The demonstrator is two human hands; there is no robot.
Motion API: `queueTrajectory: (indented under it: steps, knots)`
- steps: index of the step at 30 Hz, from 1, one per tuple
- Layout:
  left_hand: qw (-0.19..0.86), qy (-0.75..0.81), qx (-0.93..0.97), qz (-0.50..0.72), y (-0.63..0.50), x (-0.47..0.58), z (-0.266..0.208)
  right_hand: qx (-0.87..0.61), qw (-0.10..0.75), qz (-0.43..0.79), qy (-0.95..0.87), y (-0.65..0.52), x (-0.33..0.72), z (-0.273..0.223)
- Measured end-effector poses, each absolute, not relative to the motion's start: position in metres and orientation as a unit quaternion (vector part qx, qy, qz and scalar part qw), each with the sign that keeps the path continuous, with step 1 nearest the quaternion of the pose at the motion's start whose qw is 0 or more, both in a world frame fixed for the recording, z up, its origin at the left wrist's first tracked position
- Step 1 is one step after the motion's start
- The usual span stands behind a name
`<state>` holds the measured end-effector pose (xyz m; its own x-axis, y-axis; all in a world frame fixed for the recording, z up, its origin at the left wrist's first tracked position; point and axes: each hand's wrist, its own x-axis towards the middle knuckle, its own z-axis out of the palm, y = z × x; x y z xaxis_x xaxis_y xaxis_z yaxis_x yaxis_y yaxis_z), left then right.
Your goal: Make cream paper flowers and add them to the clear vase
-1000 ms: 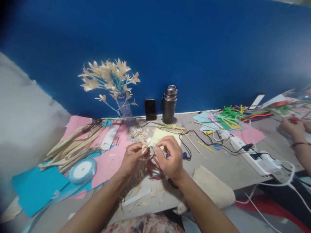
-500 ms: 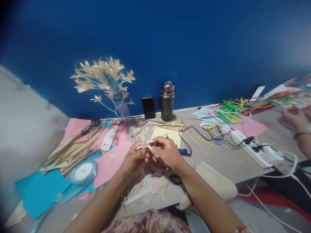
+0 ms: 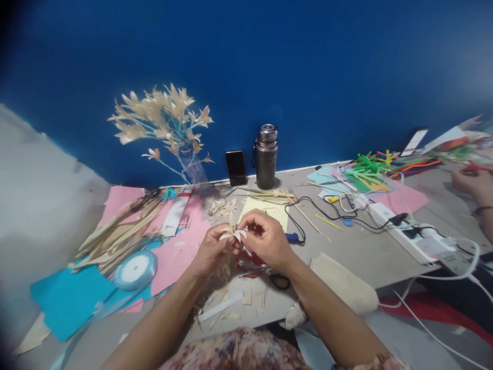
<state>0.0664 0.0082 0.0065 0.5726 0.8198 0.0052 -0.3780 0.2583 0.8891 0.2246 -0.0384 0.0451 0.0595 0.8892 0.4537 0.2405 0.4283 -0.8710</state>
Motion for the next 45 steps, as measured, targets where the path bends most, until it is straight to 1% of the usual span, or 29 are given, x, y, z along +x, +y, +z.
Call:
queueTrajectory:
  steps: [5,16,22,26,31,41,45]
  knots:
    - [0.706,0.261,0.516,0.409,0.009,0.065,0.012,-0.454,0.567,0.252,-0.639,-0.042,0.225,0.048]
    - [0.594,0.278,0.61,0.444,-0.001,0.066,0.027,-0.449,0.57,0.248,-0.641,-0.043,0.224,0.047]
    - [0.613,0.251,0.586,0.467,-0.002,0.07,0.028,-0.504,0.572,0.287,-0.58,-0.047,0.224,0.038]
    - [0.612,0.281,0.553,0.492,-0.001,0.072,0.028,-0.531,0.56,0.262,-0.579,-0.049,0.223,0.036]
    - [0.616,0.312,0.531,0.491,0.003,0.07,0.023,-0.519,0.552,0.222,-0.613,-0.048,0.223,0.039]
    - [0.647,0.309,0.503,0.483,0.009,0.067,0.009,-0.52,0.531,0.233,-0.627,-0.049,0.225,0.032]
    - [0.662,0.327,0.478,0.475,0.011,0.067,0.007,-0.506,0.537,0.208,-0.642,-0.047,0.222,0.029]
